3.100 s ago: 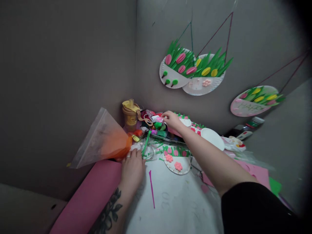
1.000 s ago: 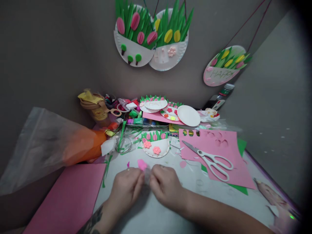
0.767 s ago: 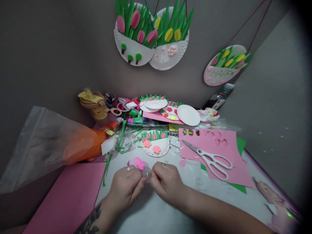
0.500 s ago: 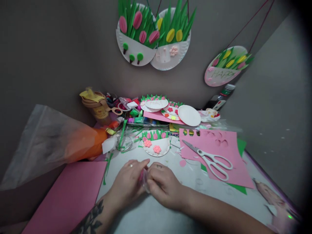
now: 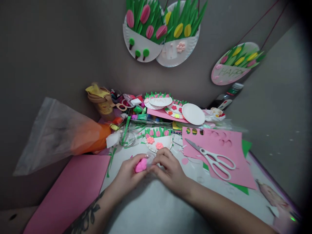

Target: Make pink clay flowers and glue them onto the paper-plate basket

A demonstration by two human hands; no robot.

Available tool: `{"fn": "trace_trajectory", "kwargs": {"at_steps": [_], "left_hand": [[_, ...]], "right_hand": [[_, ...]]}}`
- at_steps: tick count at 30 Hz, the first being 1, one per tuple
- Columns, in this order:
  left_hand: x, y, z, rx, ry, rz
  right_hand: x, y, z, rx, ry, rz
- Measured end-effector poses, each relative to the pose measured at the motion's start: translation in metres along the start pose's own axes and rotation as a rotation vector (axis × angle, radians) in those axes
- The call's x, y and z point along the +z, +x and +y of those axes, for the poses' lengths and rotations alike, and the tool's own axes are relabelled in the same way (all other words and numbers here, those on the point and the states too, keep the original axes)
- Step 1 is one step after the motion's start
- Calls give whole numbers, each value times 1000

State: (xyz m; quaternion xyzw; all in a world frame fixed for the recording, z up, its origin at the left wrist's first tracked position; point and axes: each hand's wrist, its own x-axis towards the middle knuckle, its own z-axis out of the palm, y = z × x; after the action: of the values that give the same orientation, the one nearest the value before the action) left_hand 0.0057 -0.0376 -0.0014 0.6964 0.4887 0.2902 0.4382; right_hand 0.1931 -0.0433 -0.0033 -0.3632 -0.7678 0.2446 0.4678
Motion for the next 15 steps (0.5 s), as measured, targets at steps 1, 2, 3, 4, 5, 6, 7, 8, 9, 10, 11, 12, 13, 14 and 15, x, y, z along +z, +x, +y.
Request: {"fn": "trace_trajectory", "kwargs": {"at_steps": [1, 2, 3, 4, 5, 6, 7, 8, 9, 10, 11, 12, 13, 14, 15], "left_hand": [[0, 0, 1, -35, -78, -34], [1, 0, 2, -61, -154, -63], [1, 0, 3, -73, -212, -83], [0, 0, 3, -67, -242, -86], [0, 0, 4, -44, -241, -71], [0, 0, 4, -16, -216, -47], [-1, 0, 5, 5, -179, -22], [-2, 0, 5, 11, -142, -7], [-3, 0, 6, 4, -109, -3], [-3, 0, 7, -10, -84, -6], [-4, 0, 9, -23, -67, -16], [-5, 0, 10, -30, -62, -29], [-6, 0, 11, -29, -70, -51], [-6, 0, 12, -21, -93, -83], [-6, 0, 12, -7, -126, -126]], "right_hand": [[1, 0, 0, 12, -1, 5], [1, 1, 0, 14, 2, 9], [1, 1, 0, 9, 10, 10], [1, 1, 0, 4, 20, 10], [2, 1, -1, 1, 30, 9], [2, 1, -1, 3, 38, 9], [3, 1, -1, 8, 42, 9], [3, 0, -2, 14, 42, 6], [4, 0, -2, 18, 39, 1], [4, -1, -2, 18, 32, -2], [4, -1, -2, 11, 21, -4], [3, -1, -2, -6, -1, -3], [2, 0, -2, -42, -42, -4], [1, 1, -3, -102, -106, -12], [0, 2, -4, -184, -189, -32]]}}
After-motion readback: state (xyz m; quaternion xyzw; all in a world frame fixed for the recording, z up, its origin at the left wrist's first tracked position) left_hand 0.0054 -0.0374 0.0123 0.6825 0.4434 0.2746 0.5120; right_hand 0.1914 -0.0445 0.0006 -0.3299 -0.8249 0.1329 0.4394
